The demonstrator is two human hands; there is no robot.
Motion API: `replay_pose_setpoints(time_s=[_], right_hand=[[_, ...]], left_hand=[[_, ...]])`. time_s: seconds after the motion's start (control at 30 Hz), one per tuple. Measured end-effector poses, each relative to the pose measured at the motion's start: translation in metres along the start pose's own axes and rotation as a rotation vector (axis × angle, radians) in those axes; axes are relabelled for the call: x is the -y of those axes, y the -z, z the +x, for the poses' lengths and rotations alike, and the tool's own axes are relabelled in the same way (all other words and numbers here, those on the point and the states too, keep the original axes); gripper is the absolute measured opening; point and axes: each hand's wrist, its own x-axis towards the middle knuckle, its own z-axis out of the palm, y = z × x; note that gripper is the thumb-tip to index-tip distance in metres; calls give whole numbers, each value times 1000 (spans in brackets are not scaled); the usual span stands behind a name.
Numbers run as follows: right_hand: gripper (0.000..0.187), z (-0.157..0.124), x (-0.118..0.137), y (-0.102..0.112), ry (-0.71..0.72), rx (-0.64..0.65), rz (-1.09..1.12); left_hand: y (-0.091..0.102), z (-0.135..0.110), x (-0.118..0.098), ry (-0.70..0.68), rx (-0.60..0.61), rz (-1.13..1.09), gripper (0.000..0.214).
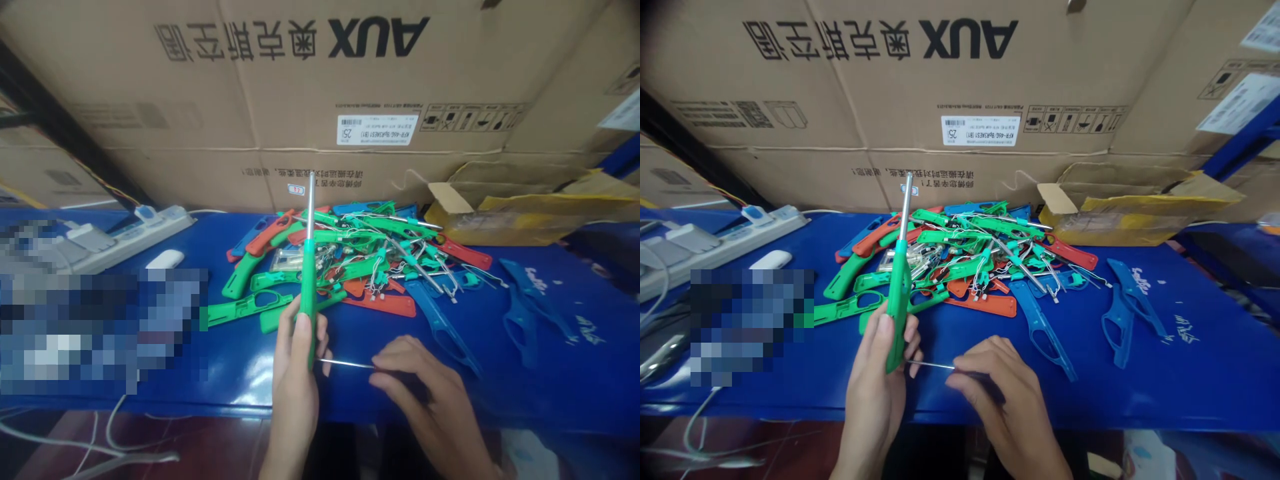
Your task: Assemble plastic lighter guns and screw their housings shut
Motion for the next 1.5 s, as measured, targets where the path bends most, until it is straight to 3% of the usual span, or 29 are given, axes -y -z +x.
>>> replay_pose_setpoints(time_s=[0.13, 0.37, 0.5, 0.6, 0.77, 0.87, 1.0, 1.1, 1.3, 1.5], right_hand=[[6, 2, 7, -4, -50, -104, -11], [37, 5, 23, -12, -351, -71, 53], [44, 4, 25, -12, -403, -60, 48], [39, 5, 22, -11, -308, -64, 3], [24, 7, 15, -15, 37, -111, -155], [21, 2, 11, -17, 109, -93, -239], [20, -4, 8, -18, 172, 20, -297], [26, -3, 11, -17, 99, 8, -228], [33, -1, 25, -10, -320, 158, -38], [36, -9, 25, -10, -327, 216, -109]], left_hand=[[0, 2, 0, 28, 67, 11, 41], [6, 4, -2, 45, 36, -4, 42], [6, 2, -2, 20, 71, -21, 38], [5, 1, -2, 0, 80, -67, 36], [8, 5, 0, -11, 83, -99, 30], [9, 6, -1, 0, 92, -108, 27], [8, 5, -4, 13, 62, -121, 28], [6, 4, -5, 30, 78, -93, 30], [6, 0, -5, 4, 93, -27, 35], [6, -2, -3, -140, 94, -29, 28]])
